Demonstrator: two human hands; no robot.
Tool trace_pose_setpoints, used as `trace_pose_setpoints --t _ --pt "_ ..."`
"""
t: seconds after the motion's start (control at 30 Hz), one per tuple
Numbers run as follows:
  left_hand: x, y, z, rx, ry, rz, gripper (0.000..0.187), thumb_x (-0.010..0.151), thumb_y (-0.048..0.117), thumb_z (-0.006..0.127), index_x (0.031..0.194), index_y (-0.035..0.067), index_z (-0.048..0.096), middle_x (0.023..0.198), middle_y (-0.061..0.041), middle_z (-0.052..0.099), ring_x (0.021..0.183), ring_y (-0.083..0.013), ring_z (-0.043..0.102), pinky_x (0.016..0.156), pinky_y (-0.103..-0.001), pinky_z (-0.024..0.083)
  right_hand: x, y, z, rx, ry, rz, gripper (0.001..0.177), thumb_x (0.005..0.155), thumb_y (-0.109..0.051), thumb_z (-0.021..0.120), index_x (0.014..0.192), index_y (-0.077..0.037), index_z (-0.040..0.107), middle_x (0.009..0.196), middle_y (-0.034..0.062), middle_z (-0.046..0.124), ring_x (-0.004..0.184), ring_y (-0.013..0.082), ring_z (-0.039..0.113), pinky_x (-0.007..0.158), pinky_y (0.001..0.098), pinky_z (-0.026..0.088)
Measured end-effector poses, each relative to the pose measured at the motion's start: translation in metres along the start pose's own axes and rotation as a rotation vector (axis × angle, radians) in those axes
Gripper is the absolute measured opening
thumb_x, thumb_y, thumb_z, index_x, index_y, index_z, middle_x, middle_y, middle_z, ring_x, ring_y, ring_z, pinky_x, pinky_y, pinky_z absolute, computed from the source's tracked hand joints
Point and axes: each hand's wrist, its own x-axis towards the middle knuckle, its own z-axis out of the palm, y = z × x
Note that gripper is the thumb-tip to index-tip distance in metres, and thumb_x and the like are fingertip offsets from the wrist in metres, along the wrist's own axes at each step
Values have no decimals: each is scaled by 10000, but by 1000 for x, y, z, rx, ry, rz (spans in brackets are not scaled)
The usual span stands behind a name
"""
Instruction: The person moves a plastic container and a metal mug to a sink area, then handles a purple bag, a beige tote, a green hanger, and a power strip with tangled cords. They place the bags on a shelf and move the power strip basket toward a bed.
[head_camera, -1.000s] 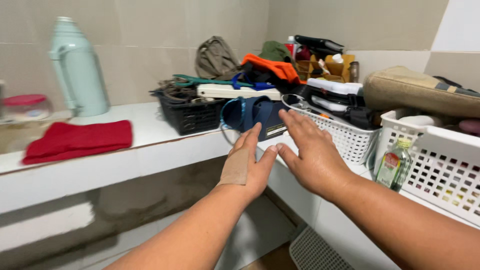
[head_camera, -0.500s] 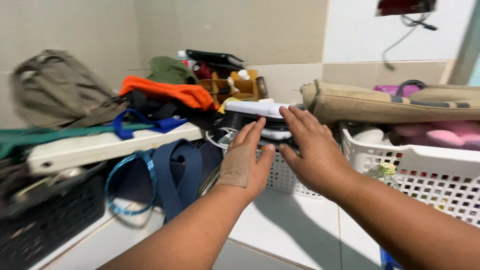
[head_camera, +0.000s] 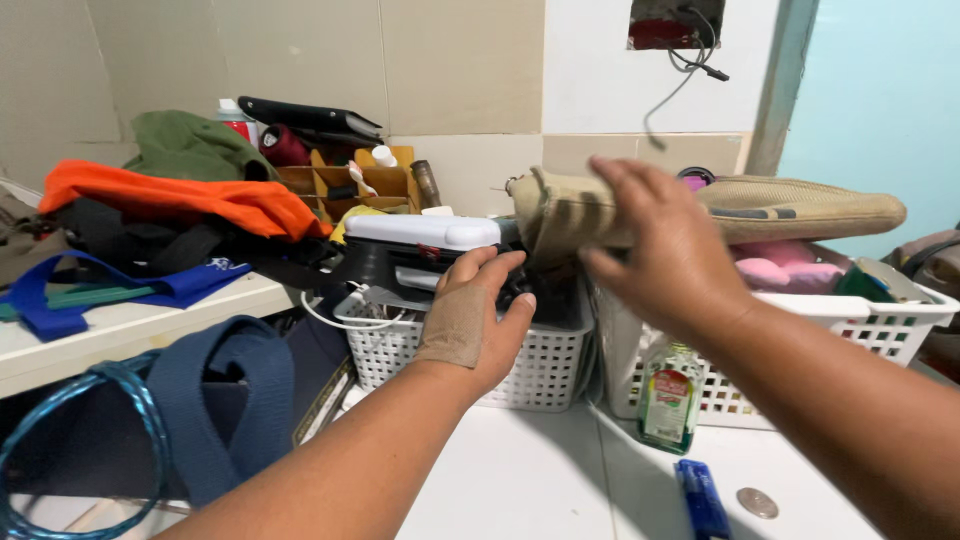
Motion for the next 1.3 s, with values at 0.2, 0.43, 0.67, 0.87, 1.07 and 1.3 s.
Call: trace_pose_setpoints --t 0.2,0.43,0.67,0.87,1.07,1.3 --pt "11 18 30 -29 1 -50 445 906 315 643 1327 172 633 1457 -92 528 1356 -300 475 1124 -414 391 25 52 -4 -247 -183 61 964 700 -312 882 1529 -158 416 1340 172 595 1227 351 562 1030 500 427" --pt "29 48 42 -61 15 -197 471 931 431 610 1317 163 643 1371 -105 615 1306 -297 548 1114 -403 430 28 63 -13 -182 -343 301 619 856 -313 786 1437 -373 581 1046 117 764 930 314 732 860 458 559" --pt "61 64 61 -162 -17 -146 526 927 492 576 1324 148 610 1376 -120 588 1298 -310 522 1058 -435 428 47 96 -44 502 77 377 474 826 -122 730 1288 -233 735 1094 -10 779 860 85 735 692 313 601" --pt "78 84 77 -398 -28 -63 571 943 516 527 1378 152 597 1381 -127 630 1280 -306 591 1062 -408 458 44 103 -79 293 338 53 152 986 -136 754 1134 -99 744 1011 8 768 923 47 657 752 253 561" --pt "80 96 75 -1310 -195 -214 1061 652 753 662 1515 178 434 1490 -99 565 1406 -299 496 1142 -484 351 22 76 -69 -48 258 -109 541 784 -129 858 1304 -177 719 1120 66 766 883 179 744 793 314 575" --pt "51 93 55 -1782 -172 -348 1339 514 820 783 1567 168 273 1507 -135 441 1369 -366 475 1160 -579 311 -10 44 -63 -167 101 -51 564 721 -244 851 1270 -239 719 1153 31 759 893 290 741 779 380 575"
